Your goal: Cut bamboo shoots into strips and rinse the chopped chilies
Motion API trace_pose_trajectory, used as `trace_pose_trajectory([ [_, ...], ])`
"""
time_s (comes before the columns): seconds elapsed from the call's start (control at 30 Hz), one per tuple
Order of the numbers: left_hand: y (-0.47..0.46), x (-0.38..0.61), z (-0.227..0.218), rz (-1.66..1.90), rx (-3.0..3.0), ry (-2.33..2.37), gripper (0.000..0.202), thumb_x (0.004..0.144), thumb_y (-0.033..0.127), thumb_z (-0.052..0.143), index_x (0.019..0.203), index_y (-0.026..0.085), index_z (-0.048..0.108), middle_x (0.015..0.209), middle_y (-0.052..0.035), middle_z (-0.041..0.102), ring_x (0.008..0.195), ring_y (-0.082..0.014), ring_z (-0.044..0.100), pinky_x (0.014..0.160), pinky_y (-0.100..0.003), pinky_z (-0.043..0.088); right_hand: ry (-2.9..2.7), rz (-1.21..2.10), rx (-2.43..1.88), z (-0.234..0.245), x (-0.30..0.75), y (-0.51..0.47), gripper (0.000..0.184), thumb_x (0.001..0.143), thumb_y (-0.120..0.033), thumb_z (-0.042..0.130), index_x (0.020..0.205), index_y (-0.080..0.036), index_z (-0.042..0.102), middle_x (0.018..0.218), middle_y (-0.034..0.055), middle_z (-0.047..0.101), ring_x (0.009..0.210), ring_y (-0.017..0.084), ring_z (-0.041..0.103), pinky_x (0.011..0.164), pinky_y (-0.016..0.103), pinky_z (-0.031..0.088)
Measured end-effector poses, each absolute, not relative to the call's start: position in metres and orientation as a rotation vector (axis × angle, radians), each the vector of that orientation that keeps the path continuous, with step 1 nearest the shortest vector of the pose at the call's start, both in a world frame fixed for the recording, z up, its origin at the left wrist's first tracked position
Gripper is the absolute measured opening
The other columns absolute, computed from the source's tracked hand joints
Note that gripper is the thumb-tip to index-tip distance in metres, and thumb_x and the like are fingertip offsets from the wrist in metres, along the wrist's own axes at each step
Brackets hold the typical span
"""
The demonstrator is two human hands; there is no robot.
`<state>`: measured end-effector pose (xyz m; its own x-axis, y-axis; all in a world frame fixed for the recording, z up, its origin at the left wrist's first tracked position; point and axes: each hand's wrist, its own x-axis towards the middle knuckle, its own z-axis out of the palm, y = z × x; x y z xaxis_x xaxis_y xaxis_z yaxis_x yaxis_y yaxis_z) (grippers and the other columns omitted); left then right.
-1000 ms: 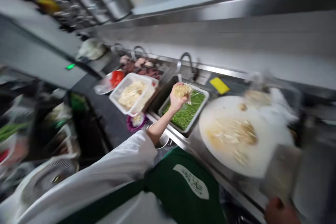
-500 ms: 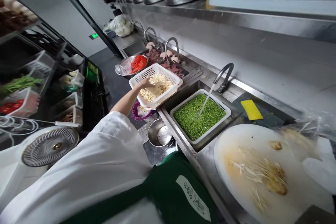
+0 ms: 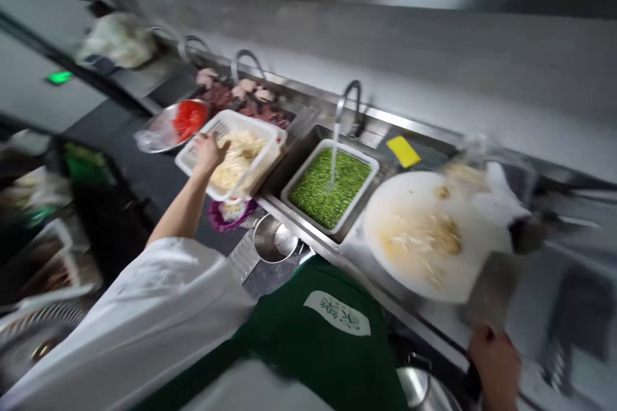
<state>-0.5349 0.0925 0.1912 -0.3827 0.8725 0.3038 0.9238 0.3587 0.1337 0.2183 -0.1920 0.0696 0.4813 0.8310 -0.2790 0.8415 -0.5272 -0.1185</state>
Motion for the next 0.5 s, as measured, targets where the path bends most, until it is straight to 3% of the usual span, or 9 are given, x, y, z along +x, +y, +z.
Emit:
trace_pose_trajectory([
  [0.03,0.095,-0.516,0.186,-0.570,-1.625,-2.371,0.047,0.099,0.049,0.061,0.128,0.013,0.065,0.138,-0.0276,0.062,0.133,-0.0456,0.057,0.113,-0.068,0.047,1.347,-0.541,2.748,0.062,0.220,-0.196,0.043,0.098,-0.026,0.040,0.056,-0.032,0.044,0.065,0.0159,0.057,0.068,0.036,0.070,0.067,0.049,0.054],
  [0.07,0.098,-0.494,0.179,-0.697,-1.724,-2.282,0.041,0.099,0.044,0.060,0.127,0.015,0.066,0.136,-0.0240,0.063,0.133,-0.0414,0.057,0.116,-0.064,0.047,1.298,-0.603,2.809,0.054,0.224,-0.198,0.037,0.095,-0.026,0.043,0.059,-0.031,0.043,0.065,0.0156,0.059,0.070,0.036,0.070,0.071,0.048,0.054],
  [0.2,0.101,-0.361,0.125,-0.865,-2.515,-1.879,0.027,0.099,0.033,0.054,0.117,0.021,0.069,0.120,-0.0137,0.071,0.121,-0.0296,0.066,0.113,-0.049,0.054,1.149,-0.705,2.997,0.030,0.249,-0.204,0.024,0.092,-0.032,0.047,0.073,-0.024,0.059,0.062,0.0126,0.061,0.075,0.032,0.068,0.080,0.042,0.050],
  [0.3,0.090,-0.229,0.064,-0.800,-3.098,-1.515,0.030,0.103,0.033,0.048,0.112,0.020,0.073,0.117,-0.0142,0.075,0.118,-0.0275,0.070,0.110,-0.047,0.058,1.064,-0.794,3.100,0.016,0.264,-0.211,0.023,0.090,-0.036,0.050,0.076,-0.021,0.062,0.054,0.0082,0.058,0.070,0.028,0.064,0.076,0.038,0.049],
  [0.4,0.090,-0.105,0.007,-0.713,-3.355,-1.439,0.042,0.105,0.033,0.045,0.131,0.015,0.071,0.143,-0.0191,0.071,0.139,-0.0285,0.064,0.124,-0.049,0.050,0.960,-1.036,3.148,0.007,0.273,-0.222,0.023,0.091,-0.040,0.051,0.075,-0.023,0.056,0.050,0.0048,0.056,0.057,0.023,0.059,0.066,0.035,0.047],
  [0.5,0.097,-0.016,-0.030,-0.537,-3.418,-1.582,0.057,0.105,0.040,0.049,0.154,0.012,0.057,0.171,-0.0214,0.049,0.163,-0.0349,0.040,0.136,-0.060,0.032,0.846,-1.297,3.218,0.003,0.275,-0.236,0.027,0.091,-0.047,0.052,0.074,-0.026,0.049,0.048,0.0013,0.054,0.045,0.019,0.053,0.054,0.031,0.043],
])
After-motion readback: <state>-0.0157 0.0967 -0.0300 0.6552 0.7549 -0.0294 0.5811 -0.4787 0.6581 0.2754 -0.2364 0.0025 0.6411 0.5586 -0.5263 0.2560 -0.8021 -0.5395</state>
